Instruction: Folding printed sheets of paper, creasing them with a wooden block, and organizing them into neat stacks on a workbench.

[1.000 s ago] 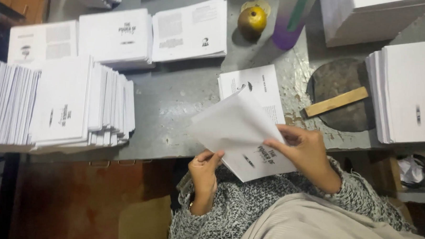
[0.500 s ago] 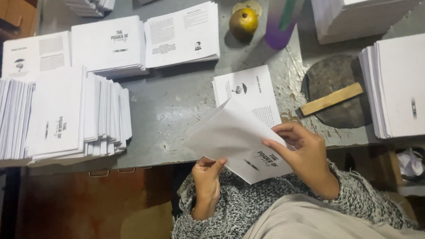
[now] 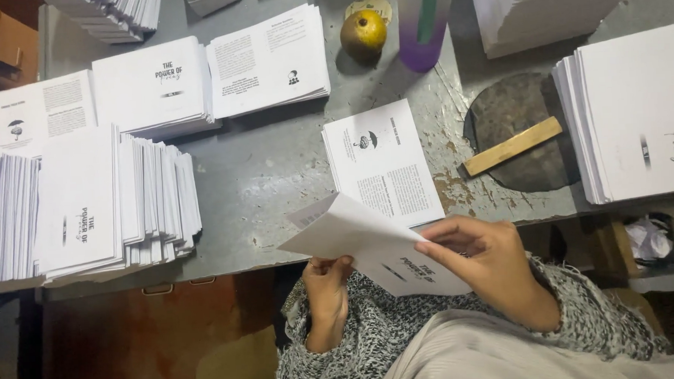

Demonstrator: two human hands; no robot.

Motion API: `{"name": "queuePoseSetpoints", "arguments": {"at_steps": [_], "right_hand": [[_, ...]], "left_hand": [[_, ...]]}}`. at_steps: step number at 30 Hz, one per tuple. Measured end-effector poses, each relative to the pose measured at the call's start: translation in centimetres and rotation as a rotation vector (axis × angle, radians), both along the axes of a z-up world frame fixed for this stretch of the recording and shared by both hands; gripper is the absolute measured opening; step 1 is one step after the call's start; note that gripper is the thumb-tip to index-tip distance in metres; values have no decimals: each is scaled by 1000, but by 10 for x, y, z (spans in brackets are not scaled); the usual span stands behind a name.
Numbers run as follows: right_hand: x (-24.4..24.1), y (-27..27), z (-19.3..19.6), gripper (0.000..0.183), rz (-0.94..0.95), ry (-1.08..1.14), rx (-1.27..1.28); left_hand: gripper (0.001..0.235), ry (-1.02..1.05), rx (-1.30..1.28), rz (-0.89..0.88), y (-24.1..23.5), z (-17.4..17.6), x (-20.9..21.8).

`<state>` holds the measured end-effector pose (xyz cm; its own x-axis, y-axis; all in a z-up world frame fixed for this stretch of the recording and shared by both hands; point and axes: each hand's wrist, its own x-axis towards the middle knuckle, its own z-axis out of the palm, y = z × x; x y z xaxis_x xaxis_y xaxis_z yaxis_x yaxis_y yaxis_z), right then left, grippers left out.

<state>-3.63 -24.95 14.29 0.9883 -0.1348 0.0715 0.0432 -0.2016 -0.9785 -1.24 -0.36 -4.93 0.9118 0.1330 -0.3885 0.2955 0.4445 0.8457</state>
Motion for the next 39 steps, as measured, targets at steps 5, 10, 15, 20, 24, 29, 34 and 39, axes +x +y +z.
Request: {"name": "queuePoseSetpoints", "arguments": {"at_steps": [5, 10, 15, 20, 24, 29, 34, 39], "right_hand": [[-5, 1, 0, 11, -39, 37, -21], [-12, 3, 3, 10, -87, 26, -77], [-15, -1, 5, 15, -6, 12, -59], [-17, 1, 6, 12, -34, -56, -116], [-18, 2, 8, 12, -28, -135, -196], [-19, 3, 6, 12, -36, -186, -238], [-20, 4, 5, 14, -72, -208, -272], [-15, 2, -2, 15, -63, -236, -271]], "left_hand": [[19, -27, -7, -36, -2, 8, 0], [23, -67, -14, -62, -3, 10, -2], [21, -61, -74, -54, 0, -2, -3], [20, -84, -65, -58, 1, -7, -4], [21, -60, -65, -44, 1, -7, -4], [20, -69, -56, -52, -1, -1, -4], [22, 3, 28, -31, -1, 0, -3], [22, 47, 36, -15, -6, 30, 1]]}}
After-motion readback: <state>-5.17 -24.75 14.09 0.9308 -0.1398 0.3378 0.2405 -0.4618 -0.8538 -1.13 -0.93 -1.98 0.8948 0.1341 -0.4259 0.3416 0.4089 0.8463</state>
